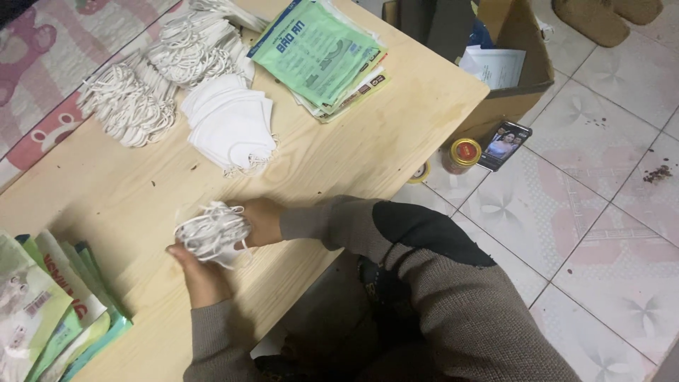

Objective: Folding and stacking face masks into piles and packaging bags

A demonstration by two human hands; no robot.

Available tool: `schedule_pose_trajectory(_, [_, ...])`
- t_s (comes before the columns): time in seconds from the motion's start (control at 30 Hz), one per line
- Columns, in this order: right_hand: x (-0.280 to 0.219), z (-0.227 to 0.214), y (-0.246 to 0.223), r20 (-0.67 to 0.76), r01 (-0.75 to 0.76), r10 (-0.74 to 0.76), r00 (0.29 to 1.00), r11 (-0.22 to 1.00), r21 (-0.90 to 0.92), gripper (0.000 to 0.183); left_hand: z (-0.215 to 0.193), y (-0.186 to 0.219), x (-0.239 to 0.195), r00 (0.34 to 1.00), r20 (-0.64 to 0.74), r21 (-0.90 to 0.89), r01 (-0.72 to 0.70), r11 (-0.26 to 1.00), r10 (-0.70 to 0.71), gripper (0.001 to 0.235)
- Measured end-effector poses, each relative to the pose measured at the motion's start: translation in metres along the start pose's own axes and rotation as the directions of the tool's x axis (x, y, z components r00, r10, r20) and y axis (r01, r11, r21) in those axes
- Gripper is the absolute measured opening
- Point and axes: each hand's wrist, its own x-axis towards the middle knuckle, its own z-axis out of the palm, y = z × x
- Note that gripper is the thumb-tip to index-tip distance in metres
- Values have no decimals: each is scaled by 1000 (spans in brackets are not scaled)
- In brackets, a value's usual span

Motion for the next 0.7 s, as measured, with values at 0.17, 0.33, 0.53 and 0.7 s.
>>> schedule_pose_trajectory(0.17, [11,7,18,-6,59,-59,998,998,-30,33,-34,-18,16,998,-61,-91,-17,996,11,91])
schedule_pose_trajectory(0.33, [20,-10,-5,-42,366,-387,921,899,-239,36,-33,15,4,958,-94,-297,233,926,-271,104])
schedule_pose_trajectory(0.53, [18,-23,-44,50,560,-654,754,602,-569,51,-49,18,0,883,-105,-335,402,852,-458,77])
schedule_pose_trajectory(0.7, [23,-11,-45,30,626,-775,631,486,-610,23,-63,18,-2,847,-129,-384,436,814,-515,11])
